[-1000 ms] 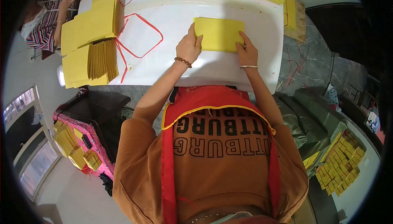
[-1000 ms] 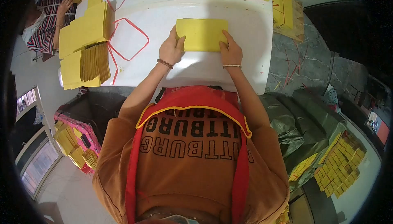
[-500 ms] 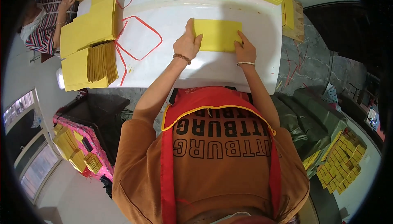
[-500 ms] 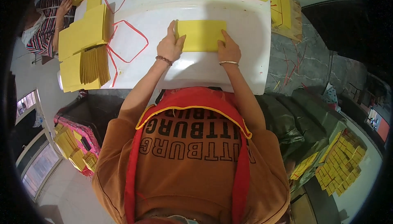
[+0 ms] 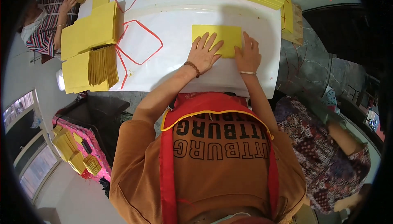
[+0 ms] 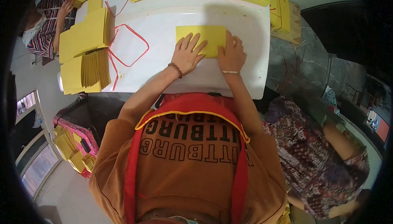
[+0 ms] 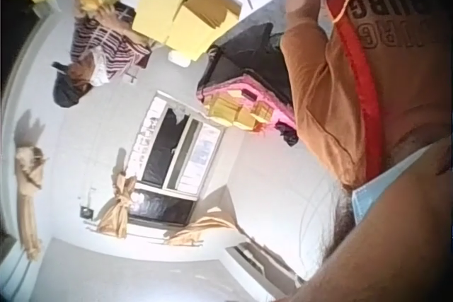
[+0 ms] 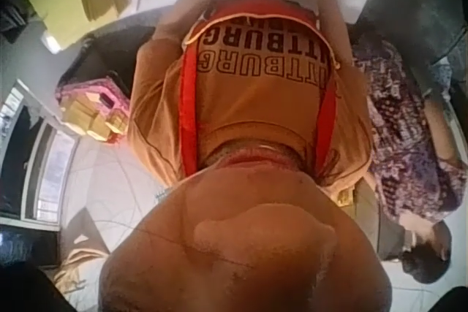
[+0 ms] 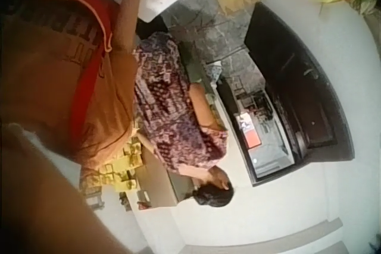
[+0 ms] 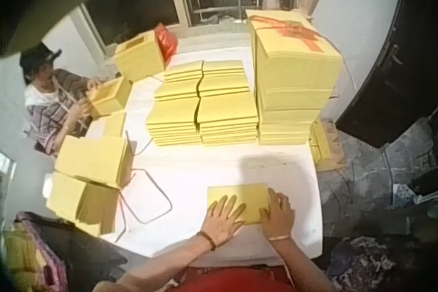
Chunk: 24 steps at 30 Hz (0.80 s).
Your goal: Folding sheets of yellow paper, bundling them with red ribbon, and packing the bundles into a large sack.
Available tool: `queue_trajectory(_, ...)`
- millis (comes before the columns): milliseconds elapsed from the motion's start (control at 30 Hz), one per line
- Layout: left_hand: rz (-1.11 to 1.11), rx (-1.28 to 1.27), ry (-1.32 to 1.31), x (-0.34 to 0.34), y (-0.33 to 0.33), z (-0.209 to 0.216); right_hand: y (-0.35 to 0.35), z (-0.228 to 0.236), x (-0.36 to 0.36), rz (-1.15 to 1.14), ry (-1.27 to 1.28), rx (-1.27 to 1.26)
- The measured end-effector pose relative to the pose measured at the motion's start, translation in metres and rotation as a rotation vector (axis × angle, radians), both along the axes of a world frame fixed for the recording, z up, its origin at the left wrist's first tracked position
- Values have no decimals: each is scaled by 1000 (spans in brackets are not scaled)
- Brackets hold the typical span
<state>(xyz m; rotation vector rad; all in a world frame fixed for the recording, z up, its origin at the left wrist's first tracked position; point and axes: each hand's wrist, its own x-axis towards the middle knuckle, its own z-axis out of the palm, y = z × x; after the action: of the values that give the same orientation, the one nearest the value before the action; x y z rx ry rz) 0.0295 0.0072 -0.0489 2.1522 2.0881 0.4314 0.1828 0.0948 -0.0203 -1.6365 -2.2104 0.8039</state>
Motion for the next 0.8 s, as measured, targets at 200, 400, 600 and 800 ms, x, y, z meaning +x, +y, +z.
queue_trajectory(200, -49, -49, 63, -5, 3, 2, -21, -26, -15, 499, -180, 423)
queue_trajectory(400, -14, 27, -569, -23, 6, 10, -22, -32, -18, 536, -363, 274)
queue_trajectory(600, -149, -62, -149, -20, -3, 37, -22, -21, -22, 524, -469, 231)
queue_trajectory(800, -162, 93, 363, -2, -2, 16, -5, -33, -1, 519, -187, 111)
